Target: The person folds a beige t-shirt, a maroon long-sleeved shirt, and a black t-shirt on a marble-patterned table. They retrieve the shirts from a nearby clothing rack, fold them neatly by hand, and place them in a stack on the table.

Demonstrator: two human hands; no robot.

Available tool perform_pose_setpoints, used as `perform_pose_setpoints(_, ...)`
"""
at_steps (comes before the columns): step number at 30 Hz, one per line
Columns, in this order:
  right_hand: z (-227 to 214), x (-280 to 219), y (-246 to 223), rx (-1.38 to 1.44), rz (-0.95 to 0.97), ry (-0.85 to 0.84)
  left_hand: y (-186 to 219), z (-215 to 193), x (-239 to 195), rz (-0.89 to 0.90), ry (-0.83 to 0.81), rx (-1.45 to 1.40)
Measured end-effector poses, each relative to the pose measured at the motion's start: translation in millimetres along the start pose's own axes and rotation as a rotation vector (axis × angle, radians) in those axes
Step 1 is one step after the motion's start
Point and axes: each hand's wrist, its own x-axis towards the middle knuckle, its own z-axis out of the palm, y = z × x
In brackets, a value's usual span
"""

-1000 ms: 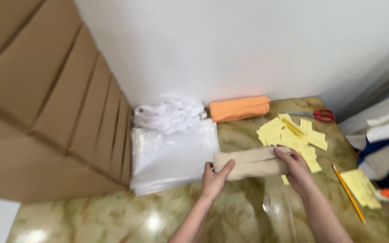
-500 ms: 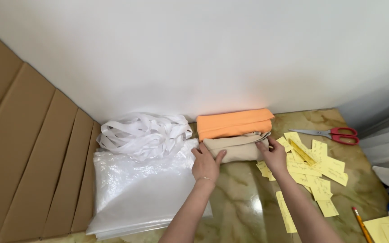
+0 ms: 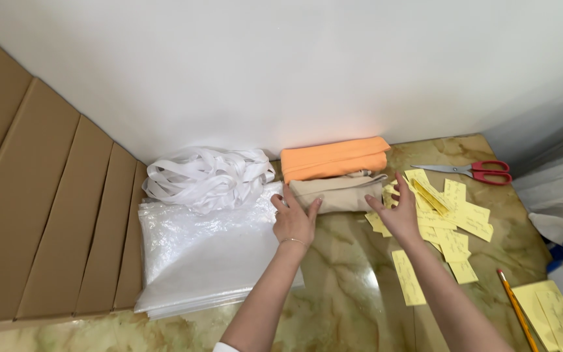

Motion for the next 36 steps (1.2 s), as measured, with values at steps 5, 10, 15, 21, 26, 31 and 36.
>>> perform_pose_setpoints(5,-40,-19,12,-0.004,-0.013,-0.012,-20,-23,-56,0.053,-0.036,-0.132)
perform_pose_setpoints(10,-103,-112,-15,0.021,0.126,-0.255,-90,-8,-142,0.091,-0.243,-0.432)
perform_pose_setpoints(15,-155,-262,-14,0.136,0.116,-0.513,-178,20,-231,-0.066,-0.536,-0.728)
perform_pose_setpoints(21,-158,-428,9,0.287,0.251,-0.251,-254,11,-281,0.038,-0.557,-0.790)
perform_pose_setpoints(26,-144,-537,4,0.369,0.355,-0.097,-253,-74,-352,0.046,-0.545,-0.669)
perform_pose_setpoints(31,-143,-606,14,0.431,0.360,0.022,-259,-113,-402,0.043,-0.585,-0.697)
perform_pose_setpoints(36,-155,-653,18,0.603,0.307,0.176,-260,-110,-423,0.125,-0.628,-0.689)
